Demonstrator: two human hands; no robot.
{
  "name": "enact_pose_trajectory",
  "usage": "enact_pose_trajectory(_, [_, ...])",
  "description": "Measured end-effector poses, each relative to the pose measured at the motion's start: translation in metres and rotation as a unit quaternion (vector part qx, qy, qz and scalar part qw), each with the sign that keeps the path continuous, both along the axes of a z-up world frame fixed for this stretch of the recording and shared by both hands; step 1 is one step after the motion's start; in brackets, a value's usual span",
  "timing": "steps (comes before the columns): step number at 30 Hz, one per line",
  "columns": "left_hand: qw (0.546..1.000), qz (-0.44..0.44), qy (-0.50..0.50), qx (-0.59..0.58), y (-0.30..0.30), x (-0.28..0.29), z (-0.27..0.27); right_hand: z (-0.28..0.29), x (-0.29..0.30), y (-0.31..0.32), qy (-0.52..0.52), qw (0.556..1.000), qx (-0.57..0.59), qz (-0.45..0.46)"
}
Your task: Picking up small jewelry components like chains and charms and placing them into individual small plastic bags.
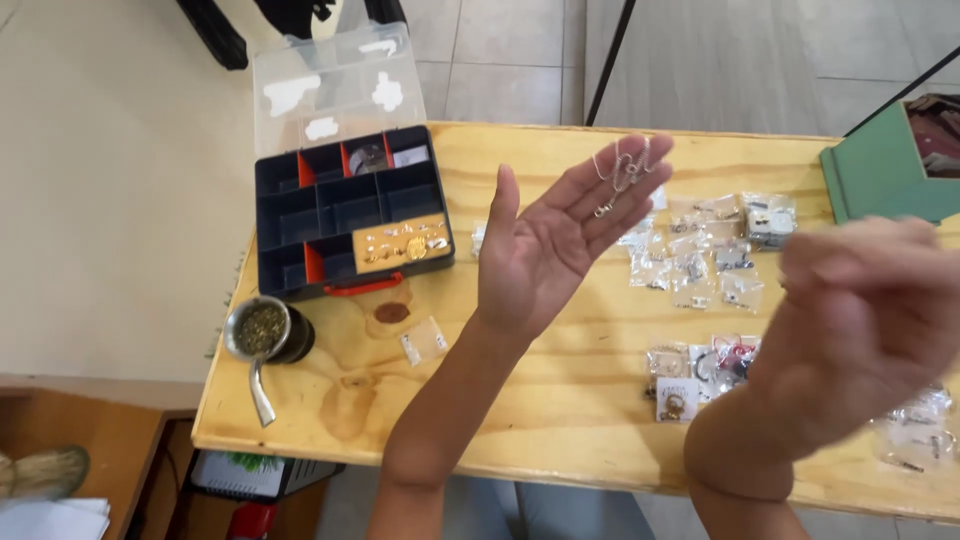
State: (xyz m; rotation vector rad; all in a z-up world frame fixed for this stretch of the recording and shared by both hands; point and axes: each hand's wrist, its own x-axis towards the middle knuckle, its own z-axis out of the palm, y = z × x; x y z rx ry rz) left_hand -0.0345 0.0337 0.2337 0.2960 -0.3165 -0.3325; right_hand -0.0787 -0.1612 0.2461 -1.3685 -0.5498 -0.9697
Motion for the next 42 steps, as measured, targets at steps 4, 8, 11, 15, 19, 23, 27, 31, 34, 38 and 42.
enact_pose_trajectory(4, [0.988,-0.009,-0.129,0.085,0.004,-0.005,0.009,0.007,0.024,0.019,0.083,0.991,-0.097,-0.046])
enact_pose_trajectory(8, [0.976,0.005,-0.155,0.152,0.008,-0.007,0.01,0.013,0.041,0.024,0.016,0.949,-0.311,-0.041])
enact_pose_trajectory(11, [0.976,-0.005,-0.139,0.169,0.011,-0.004,0.009,0.016,0.045,0.022,-0.007,0.918,-0.392,-0.061])
enact_pose_trajectory(15, [0.975,-0.007,-0.128,0.183,0.011,-0.005,0.004,0.01,0.058,0.016,-0.038,0.891,-0.443,-0.09])
enact_pose_trajectory(19, [0.962,-0.009,-0.1,0.253,0.011,0.0,0.001,0.002,0.069,0.01,-0.058,0.867,-0.489,-0.076])
enact_pose_trajectory(23, [0.952,0.015,-0.097,0.289,0.006,0.001,0.0,0.0,0.075,0.009,-0.045,0.85,-0.523,-0.055])
enact_pose_trajectory(27, [0.909,0.052,-0.136,0.39,0.001,0.004,-0.006,-0.003,0.082,0.005,-0.014,0.843,-0.537,-0.017])
enact_pose_trajectory(31, [0.902,0.057,-0.163,0.397,0.0,0.003,-0.005,-0.003,0.086,0.006,-0.008,0.839,-0.543,-0.014])
enact_pose_trajectory(34, [0.896,0.093,-0.173,0.398,-0.003,-0.004,-0.007,-0.007,0.086,0.011,-0.008,0.847,-0.531,-0.016])
enact_pose_trajectory(38, [0.881,0.114,-0.181,0.421,-0.004,-0.01,0.002,-0.005,0.086,0.018,0.022,0.877,-0.48,0.004])
enact_pose_trajectory(42, [0.89,0.11,-0.185,0.401,0.002,-0.002,-0.004,0.001,0.083,0.018,0.043,0.88,-0.473,0.003])
